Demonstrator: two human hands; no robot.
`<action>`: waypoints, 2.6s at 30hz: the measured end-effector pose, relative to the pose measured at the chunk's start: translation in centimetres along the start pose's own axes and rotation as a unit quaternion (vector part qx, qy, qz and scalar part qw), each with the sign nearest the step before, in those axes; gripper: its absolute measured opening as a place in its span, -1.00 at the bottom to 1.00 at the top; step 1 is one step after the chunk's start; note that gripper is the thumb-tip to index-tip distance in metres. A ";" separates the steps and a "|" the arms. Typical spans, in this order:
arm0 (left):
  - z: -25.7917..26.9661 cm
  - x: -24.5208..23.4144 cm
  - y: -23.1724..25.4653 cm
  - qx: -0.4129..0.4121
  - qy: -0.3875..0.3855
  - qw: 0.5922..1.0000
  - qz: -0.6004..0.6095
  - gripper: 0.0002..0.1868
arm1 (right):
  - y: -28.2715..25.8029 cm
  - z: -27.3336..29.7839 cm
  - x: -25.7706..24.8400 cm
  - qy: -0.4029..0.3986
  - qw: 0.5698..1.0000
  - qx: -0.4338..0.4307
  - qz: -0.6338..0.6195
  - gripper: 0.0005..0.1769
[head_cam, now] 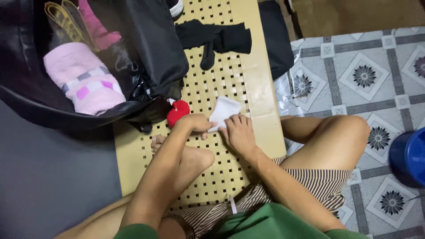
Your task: The person sorts through clothes on the floor, selects socks from a bag, folds them, and places them into a black backpack before zipping it closed.
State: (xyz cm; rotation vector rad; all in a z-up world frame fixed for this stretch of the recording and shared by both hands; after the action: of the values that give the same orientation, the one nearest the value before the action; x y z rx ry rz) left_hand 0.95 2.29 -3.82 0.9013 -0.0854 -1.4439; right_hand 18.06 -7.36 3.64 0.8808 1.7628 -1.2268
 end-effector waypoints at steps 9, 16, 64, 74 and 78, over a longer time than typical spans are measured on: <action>4.4 -0.4 5.4 0.276 0.329 0.895 -0.122 -0.48 | 1.0 -0.9 1.8 0.015 0.998 0.035 0.043 -0.71; 0.0 -0.9 3.1 0.140 0.220 0.965 -0.012 -0.65 | 1.3 0.0 1.0 0.045 0.982 0.182 -0.016 -0.73; -0.3 5.7 5.4 0.108 0.406 0.595 0.686 -0.80 | -0.1 -4.0 -6.6 0.063 0.845 0.333 -0.413 -0.40; 0.4 4.4 5.9 0.177 0.211 0.426 0.862 -0.64 | -1.1 -4.8 -8.5 0.085 0.866 0.360 -0.336 -0.60; 2.5 2.1 7.4 0.216 0.168 0.405 0.872 -0.59 | 3.4 -3.3 -2.2 0.119 0.787 0.351 -0.493 -0.72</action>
State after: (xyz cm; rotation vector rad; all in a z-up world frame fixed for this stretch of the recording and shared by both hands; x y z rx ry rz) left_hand 5.95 -1.65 1.16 0.8284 -0.8541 0.8559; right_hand 21.25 -3.49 4.93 0.4393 2.0500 -2.6810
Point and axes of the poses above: each hand's wrist, its own z-axis away from the middle knuckle, its own x-axis out of the palm, y = z × x, the point moved 3 cm from there along -z, towards the middle knuckle, and after that the axes turned 5 degrees about x, right-handed, at the moved point
